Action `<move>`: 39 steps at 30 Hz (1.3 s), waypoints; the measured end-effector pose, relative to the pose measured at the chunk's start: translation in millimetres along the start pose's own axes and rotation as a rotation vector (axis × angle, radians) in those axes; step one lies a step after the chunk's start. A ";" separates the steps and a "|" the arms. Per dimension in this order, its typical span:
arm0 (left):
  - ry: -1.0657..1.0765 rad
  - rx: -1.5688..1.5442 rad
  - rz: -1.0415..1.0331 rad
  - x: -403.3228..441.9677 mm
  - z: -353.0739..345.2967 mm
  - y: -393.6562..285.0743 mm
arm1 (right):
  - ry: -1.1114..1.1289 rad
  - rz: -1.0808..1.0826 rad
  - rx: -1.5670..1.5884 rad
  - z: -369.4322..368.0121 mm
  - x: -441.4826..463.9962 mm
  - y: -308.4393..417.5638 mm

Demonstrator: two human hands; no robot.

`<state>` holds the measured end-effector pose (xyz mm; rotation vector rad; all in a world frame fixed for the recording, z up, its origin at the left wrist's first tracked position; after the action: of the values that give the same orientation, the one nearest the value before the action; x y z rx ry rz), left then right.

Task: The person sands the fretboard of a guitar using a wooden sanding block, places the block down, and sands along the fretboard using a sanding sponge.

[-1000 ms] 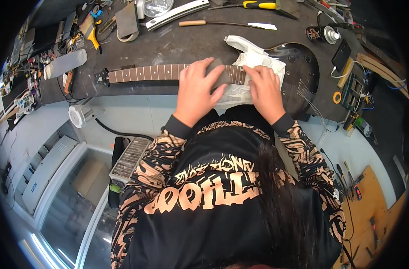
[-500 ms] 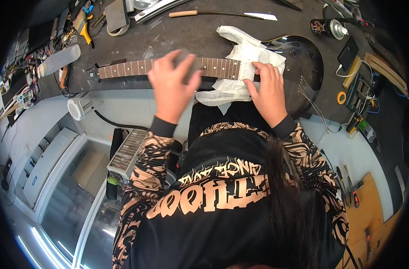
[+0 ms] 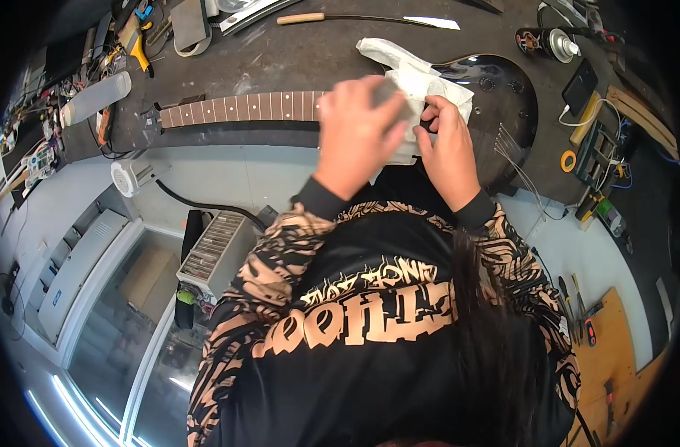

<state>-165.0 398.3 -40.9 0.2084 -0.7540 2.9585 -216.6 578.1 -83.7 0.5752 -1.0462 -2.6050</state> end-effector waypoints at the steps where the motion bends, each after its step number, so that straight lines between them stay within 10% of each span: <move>1: 0.007 -0.001 -0.030 1.7 -6.3 -2.3 | 0.008 -0.022 0.012 -0.2 -0.4 -0.9; 26: 0.002 0.034 0.002 1.5 -15.7 -11.6 | 0.067 -0.128 -0.003 -0.4 2.7 1.0; 34: -0.127 0.367 0.333 -57.6 75.6 120.0 | 0.071 -0.109 -0.023 2.5 1.9 7.8; 39: -0.031 0.070 0.047 -29.2 10.3 23.8 | 0.069 -0.080 -0.093 -0.2 4.1 13.6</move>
<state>-137.7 371.1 -47.5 0.2448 -0.6691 3.0355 -218.7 566.8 -75.2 0.6920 -0.8934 -2.6654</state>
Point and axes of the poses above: each hand's wrist, its own x-axis towards the middle knuckle, its own z-axis out of the back of the hand, y = z × x, the point moved 6 cm from there along x, towards the middle knuckle, and after that the axes turned 11 degrees about -z, right-handed, at the moved point
